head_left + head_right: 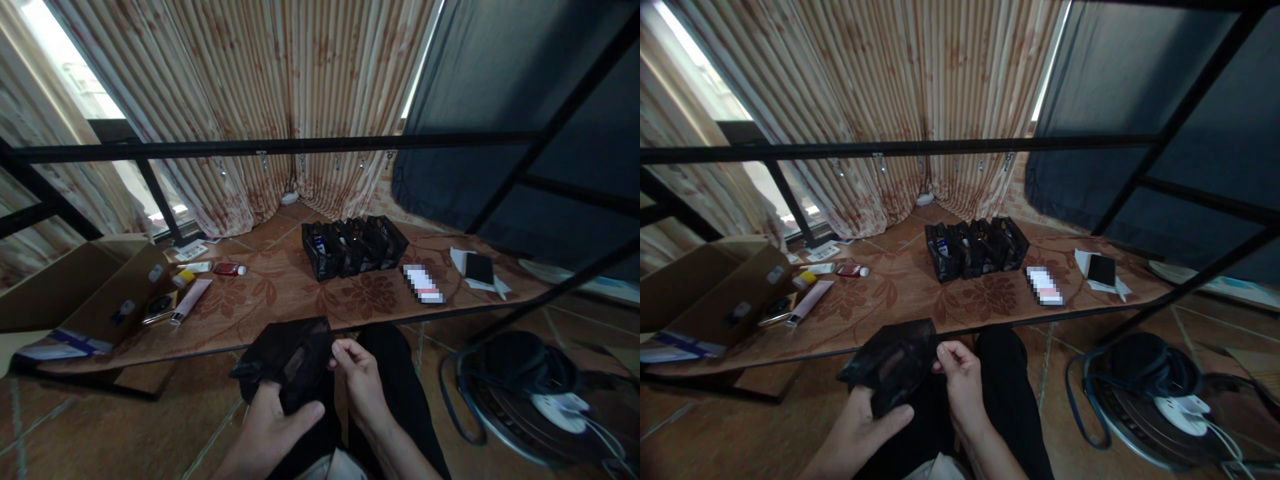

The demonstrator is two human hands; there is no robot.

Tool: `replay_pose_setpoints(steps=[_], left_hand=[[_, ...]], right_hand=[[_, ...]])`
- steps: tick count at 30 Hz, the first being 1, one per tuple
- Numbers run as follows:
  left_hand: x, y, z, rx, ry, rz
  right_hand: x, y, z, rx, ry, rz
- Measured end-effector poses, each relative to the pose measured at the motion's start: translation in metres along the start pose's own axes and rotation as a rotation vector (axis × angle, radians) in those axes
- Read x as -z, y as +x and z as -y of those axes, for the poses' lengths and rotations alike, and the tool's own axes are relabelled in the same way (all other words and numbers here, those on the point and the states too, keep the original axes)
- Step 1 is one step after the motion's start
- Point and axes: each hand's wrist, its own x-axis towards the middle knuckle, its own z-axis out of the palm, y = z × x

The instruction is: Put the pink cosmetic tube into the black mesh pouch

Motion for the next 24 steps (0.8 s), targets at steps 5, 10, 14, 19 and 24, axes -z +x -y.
replay_pose_setpoints(steps=[5, 10, 14, 19, 24], left_hand=[[0.008, 0.000, 0.008, -0.198, 0.475, 0.045], [0.022, 0.018, 0.014, -0.435, 0.732, 0.025], [0.030, 0.029, 0.011, -0.411, 0.788, 0.067], [0.026, 0.038, 0.006, -0.485, 0.818, 0.193], [0.009, 0.038, 0.008, -0.589, 0.836, 0.189]], right_hand=[[0.005, 0.005, 0.004, -0.158, 0.322, -0.064], [0.015, 0.010, -0.010, -0.306, 0.295, -0.160], [0.019, 0.012, -0.006, -0.145, 0.040, -0.326], [0.004, 0.000, 0.029, 0.232, -0.339, -0.073], [-0.009, -0.014, 0.030, 0.378, -0.719, 0.150]])
